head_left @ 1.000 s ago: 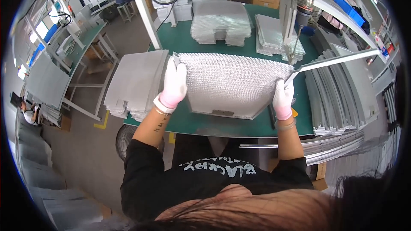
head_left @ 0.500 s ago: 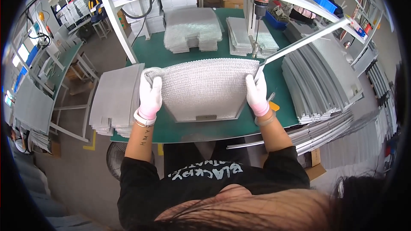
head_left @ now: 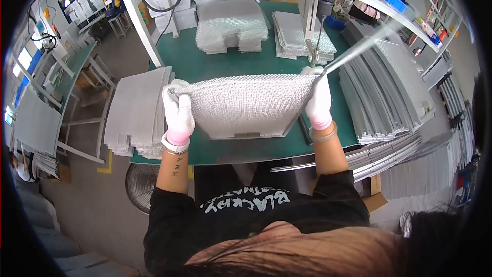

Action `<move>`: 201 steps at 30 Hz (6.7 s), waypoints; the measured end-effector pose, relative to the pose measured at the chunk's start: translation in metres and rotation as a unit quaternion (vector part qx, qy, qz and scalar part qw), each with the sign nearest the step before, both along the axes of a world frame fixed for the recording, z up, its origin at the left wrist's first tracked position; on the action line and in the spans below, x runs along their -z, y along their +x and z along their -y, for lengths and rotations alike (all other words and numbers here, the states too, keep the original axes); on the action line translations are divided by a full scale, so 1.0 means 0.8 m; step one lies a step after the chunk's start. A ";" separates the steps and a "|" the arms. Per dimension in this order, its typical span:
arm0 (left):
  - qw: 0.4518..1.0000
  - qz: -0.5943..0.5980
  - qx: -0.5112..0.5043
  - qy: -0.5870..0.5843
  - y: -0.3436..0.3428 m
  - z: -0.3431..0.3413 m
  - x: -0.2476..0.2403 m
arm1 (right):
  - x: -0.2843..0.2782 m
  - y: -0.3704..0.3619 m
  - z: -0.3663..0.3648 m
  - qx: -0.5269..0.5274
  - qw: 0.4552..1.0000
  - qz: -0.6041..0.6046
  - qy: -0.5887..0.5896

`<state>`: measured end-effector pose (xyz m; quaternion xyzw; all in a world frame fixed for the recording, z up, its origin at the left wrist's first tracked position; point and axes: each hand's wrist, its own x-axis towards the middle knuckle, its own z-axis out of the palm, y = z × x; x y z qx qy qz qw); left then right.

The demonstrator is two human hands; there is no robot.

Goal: Assembling an industrial air filter unit by attaching metal frames to a mesh panel and securing housing components with an electric screwdriver.

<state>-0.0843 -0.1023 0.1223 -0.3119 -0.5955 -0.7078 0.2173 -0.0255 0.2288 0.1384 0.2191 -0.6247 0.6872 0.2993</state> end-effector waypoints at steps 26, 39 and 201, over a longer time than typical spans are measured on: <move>0.981 0.025 -0.195 -0.002 0.002 -0.029 -0.010 | -0.015 0.025 0.019 0.107 0.994 0.011 0.037; 0.980 -0.007 -0.187 -0.073 -0.003 -0.015 -0.005 | -0.005 0.013 0.005 -0.062 0.997 -0.040 -0.010; 0.989 -0.095 -0.017 0.113 0.015 -0.023 -0.017 | -0.185 0.018 0.102 -0.102 0.762 -0.077 0.635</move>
